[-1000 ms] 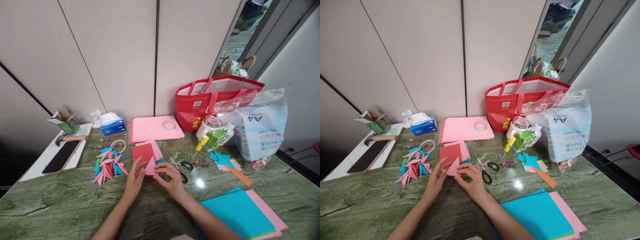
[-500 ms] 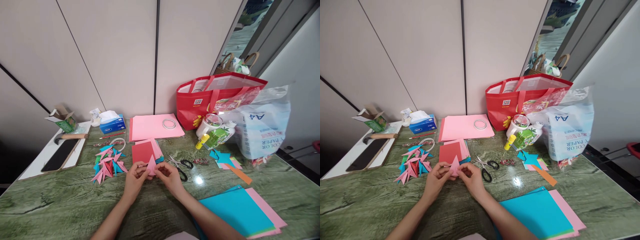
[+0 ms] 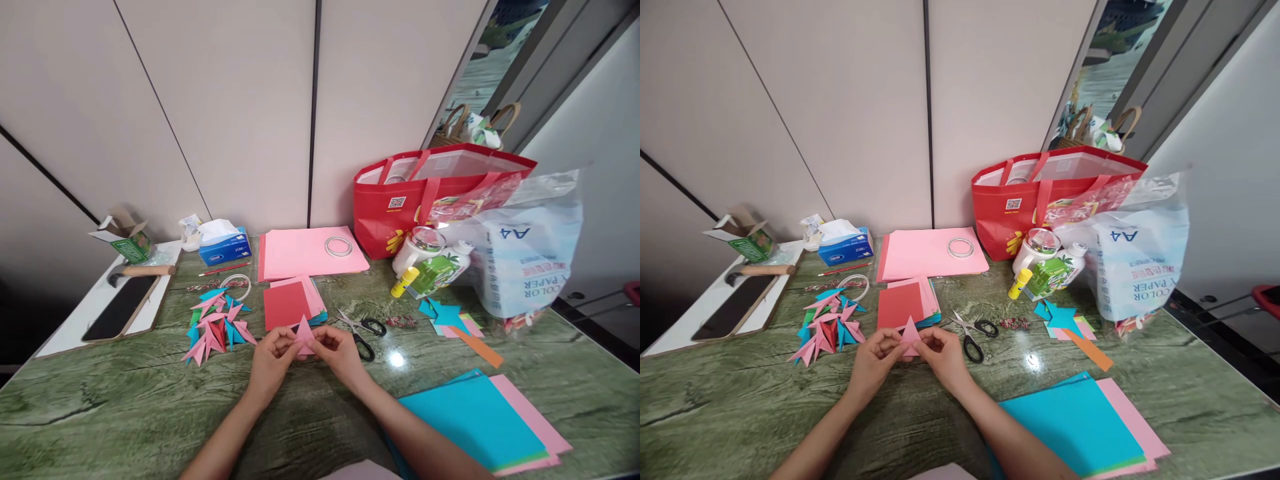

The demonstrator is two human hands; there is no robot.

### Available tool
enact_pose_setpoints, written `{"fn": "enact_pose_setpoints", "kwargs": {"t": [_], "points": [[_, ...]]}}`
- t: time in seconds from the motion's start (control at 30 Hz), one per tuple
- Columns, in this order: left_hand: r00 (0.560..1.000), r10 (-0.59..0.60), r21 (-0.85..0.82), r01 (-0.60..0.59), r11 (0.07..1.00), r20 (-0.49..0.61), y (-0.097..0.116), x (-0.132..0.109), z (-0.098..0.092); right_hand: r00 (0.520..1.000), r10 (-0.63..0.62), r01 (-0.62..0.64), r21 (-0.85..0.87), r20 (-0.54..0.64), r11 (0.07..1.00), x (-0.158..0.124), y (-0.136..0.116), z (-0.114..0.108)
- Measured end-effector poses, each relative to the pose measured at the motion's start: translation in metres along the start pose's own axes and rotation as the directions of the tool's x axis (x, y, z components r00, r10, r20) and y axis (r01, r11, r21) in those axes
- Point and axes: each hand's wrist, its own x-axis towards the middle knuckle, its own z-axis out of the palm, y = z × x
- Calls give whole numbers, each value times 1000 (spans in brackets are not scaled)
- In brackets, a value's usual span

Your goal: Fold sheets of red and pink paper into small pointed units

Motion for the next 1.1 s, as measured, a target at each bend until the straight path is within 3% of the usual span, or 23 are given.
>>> {"fn": "enact_pose_setpoints", "kwargs": {"t": [0.17, 0.3, 0.43, 0.6, 0.67, 0.83, 1.0, 1.1], "points": [[1000, -18, -20, 17, 1000, -22, -2, 0, 2, 1000, 9, -9, -17, -26, 1000, 0, 0, 0], [1000, 16, 60, -16, 998, -3, -1, -1, 2, 999, 20, -22, -24, -50, 999, -2, -3, 2], [994, 79, 133, -69, 989, -72, 1, -1, 0, 998, 11, -11, -4, -57, 1000, -2, -3, 4], [991, 59, 40, -54, 998, -120, 2, 2, -1, 999, 28, -27, 29, -23, 999, -1, -2, 4], [995, 25, 5, -24, 1000, -95, 4, 3, -2, 1000, 18, -18, 8, -20, 1000, -1, -2, 4], [989, -112, 61, 106, 992, 93, 7, 4, -8, 1000, 10, -11, -33, -20, 999, -1, -5, 3], [990, -135, -16, 136, 991, 48, 6, 4, -11, 999, 38, -37, -24, 33, 999, -1, -7, 4], [984, -159, -9, 160, 987, 81, 8, 3, -11, 998, 64, -64, -25, 18, 998, -1, -6, 4]]}}
